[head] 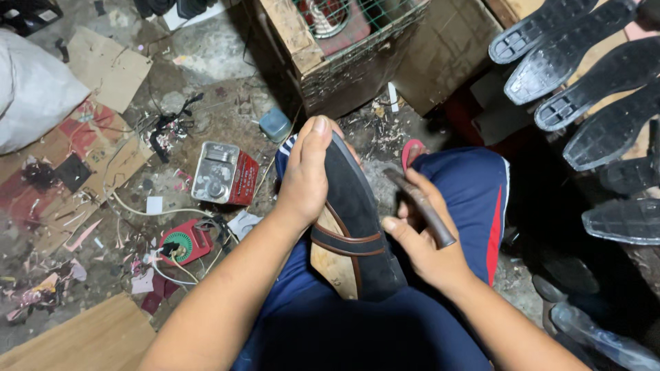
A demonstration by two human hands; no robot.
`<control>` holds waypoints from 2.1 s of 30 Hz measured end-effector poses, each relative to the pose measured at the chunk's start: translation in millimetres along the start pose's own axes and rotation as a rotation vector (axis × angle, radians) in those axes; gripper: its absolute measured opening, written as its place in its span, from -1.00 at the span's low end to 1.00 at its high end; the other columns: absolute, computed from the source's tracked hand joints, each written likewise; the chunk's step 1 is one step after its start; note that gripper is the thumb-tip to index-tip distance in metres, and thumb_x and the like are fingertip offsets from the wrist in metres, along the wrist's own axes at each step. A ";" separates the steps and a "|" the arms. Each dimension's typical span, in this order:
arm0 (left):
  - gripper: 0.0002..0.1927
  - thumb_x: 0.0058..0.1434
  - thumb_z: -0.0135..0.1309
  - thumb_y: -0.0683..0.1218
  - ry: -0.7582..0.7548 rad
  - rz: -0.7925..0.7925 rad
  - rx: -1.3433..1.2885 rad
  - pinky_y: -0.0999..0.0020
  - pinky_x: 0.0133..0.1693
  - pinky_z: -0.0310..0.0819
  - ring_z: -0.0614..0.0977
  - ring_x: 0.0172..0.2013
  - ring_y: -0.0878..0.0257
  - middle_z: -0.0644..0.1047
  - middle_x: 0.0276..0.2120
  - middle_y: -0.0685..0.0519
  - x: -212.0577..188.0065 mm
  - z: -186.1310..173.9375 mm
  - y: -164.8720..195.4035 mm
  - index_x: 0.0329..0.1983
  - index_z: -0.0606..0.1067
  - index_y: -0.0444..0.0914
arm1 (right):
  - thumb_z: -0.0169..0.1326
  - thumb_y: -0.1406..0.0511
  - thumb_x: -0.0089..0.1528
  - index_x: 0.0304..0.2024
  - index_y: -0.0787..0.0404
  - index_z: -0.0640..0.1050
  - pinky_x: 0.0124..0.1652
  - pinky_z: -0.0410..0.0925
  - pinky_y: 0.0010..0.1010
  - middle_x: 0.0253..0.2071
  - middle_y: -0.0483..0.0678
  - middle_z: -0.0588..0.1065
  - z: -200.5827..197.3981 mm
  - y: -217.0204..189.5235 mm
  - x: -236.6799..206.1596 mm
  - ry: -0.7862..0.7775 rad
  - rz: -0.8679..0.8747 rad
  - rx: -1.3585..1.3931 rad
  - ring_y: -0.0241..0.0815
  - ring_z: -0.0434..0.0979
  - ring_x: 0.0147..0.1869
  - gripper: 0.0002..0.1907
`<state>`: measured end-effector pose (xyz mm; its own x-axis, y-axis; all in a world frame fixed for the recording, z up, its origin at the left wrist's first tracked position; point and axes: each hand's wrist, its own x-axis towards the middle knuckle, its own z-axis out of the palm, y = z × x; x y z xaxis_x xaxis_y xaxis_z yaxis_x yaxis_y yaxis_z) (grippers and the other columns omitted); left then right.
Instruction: The person sits on the floor holding a black sandal on their lap and files the edge of its sole with a rasp, rotating the sandal to work around the perimeter. They then tap the sole with a hammer and place the finished sandal into a wire rack with other sandals.
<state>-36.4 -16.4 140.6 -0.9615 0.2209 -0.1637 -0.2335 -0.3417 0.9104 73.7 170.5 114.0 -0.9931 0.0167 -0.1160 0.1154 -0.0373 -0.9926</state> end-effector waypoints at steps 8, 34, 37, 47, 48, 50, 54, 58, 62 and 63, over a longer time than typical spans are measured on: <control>-0.59 0.49 -0.29 0.17 -0.099 0.078 0.040 0.32 -0.23 0.52 0.59 -0.36 0.23 0.52 -0.40 -0.05 -2.2 9.3 -1.6 -0.10 0.33 -0.26 | 0.24 0.39 0.19 0.49 0.23 0.15 -0.12 0.34 -0.56 -0.11 -0.17 0.35 2.7 -5.9 12.0 0.036 -0.255 -0.041 -0.40 0.36 -0.10 -0.13; -0.54 0.31 0.18 0.10 0.036 -0.031 -0.098 0.32 -0.20 0.58 0.62 -0.28 0.27 0.54 -0.26 0.01 16.7 -26.3 -55.1 0.00 0.36 -0.34 | 0.23 0.38 0.34 0.39 0.26 0.28 0.15 0.35 -0.53 0.09 -0.10 0.43 25.7 4.3 73.6 0.106 -0.332 -0.096 -0.37 0.43 0.12 -0.38; -0.50 0.21 0.18 0.14 0.170 -0.175 -0.170 0.17 -0.39 0.63 0.64 -0.45 0.13 0.54 -0.42 -0.09 19.9 -44.4 -47.6 -0.10 0.38 -0.36 | 0.20 0.37 0.36 0.29 0.29 0.43 0.17 0.37 -0.53 0.11 -0.04 0.53 19.6 -15.8 65.2 0.030 -0.271 -0.229 -0.34 0.51 0.16 -0.54; -0.41 0.03 0.21 0.24 0.332 -0.382 -0.327 0.06 -0.36 0.65 0.68 -0.43 0.02 0.56 -0.41 -0.14 9.5 -78.1 -68.9 -0.10 0.42 -0.28 | 0.28 0.38 0.21 0.11 0.34 0.53 -0.14 0.47 -0.51 -0.15 0.01 0.61 1.0 -4.6 3.2 -0.208 -0.402 -0.516 -0.25 0.66 -0.17 -0.59; -0.42 0.03 0.21 0.24 0.334 -0.379 -0.315 0.07 -0.37 0.65 0.68 -0.44 0.02 0.56 -0.42 -0.14 10.6 -78.7 -71.1 -0.13 0.43 -0.29 | 0.28 0.39 0.22 0.10 0.34 0.53 -0.14 0.47 -0.49 -0.14 0.03 0.60 3.9 -5.8 8.3 -0.213 -0.445 -0.531 -0.21 0.66 -0.16 -0.59; -0.44 0.05 0.20 0.24 0.325 -0.351 -0.288 0.08 -0.37 0.65 0.68 -0.45 0.01 0.56 -0.44 -0.15 14.2 -80.9 -72.5 -0.21 0.45 -0.34 | 0.29 0.39 0.21 0.09 0.34 0.54 -0.19 0.46 -0.45 -0.20 0.05 0.57 11.7 -11.5 21.0 -0.237 -0.517 -0.577 -0.15 0.63 -0.22 -0.60; -0.46 0.12 0.19 0.22 0.290 -0.322 -0.279 0.11 -0.35 0.64 0.65 -0.47 0.02 0.55 -0.47 -0.16 15.9 -80.6 -72.6 -0.34 0.48 -0.39 | 0.29 0.40 0.22 0.06 0.35 0.55 -0.30 0.42 -0.36 -0.30 0.07 0.53 26.2 -25.9 39.4 -0.253 -0.592 -0.689 -0.08 0.55 -0.34 -0.64; -0.49 0.11 0.16 0.21 0.277 -0.359 -0.294 0.12 -0.35 0.66 0.67 -0.47 0.02 0.56 -0.48 -0.14 14.1 -82.1 -70.9 -0.35 0.49 -0.38 | 0.29 0.37 0.22 0.05 0.33 0.55 -0.31 0.42 -0.34 -0.33 0.04 0.51 27.5 -32.9 39.7 -0.259 -0.585 -0.690 -0.07 0.56 -0.34 -0.63; -0.55 0.11 0.15 0.18 0.295 -0.336 -0.312 0.11 -0.38 0.63 0.67 -0.47 0.04 0.56 -0.47 -0.12 15.7 -83.7 -70.5 -0.31 0.47 -0.32 | 0.28 0.37 0.19 0.05 0.32 0.55 -0.32 0.42 -0.35 -0.32 0.04 0.52 23.8 -30.8 39.5 -0.315 -0.571 -0.712 -0.07 0.57 -0.34 -0.61; -0.54 0.13 0.15 0.18 0.276 -0.328 -0.311 0.12 -0.37 0.63 0.66 -0.47 0.05 0.56 -0.46 -0.13 17.1 -83.2 -70.9 -0.30 0.47 -0.34 | 0.29 0.37 0.18 0.05 0.32 0.56 -0.34 0.41 -0.34 -0.36 0.04 0.51 24.0 -30.1 41.2 -0.308 -0.566 -0.725 -0.07 0.55 -0.37 -0.62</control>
<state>-48.3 -64.4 41.7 -0.8234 0.1276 -0.5529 -0.5203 -0.5589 0.6457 28.9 148.3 140.0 -0.8555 -0.4236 0.2979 -0.4994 0.5223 -0.6912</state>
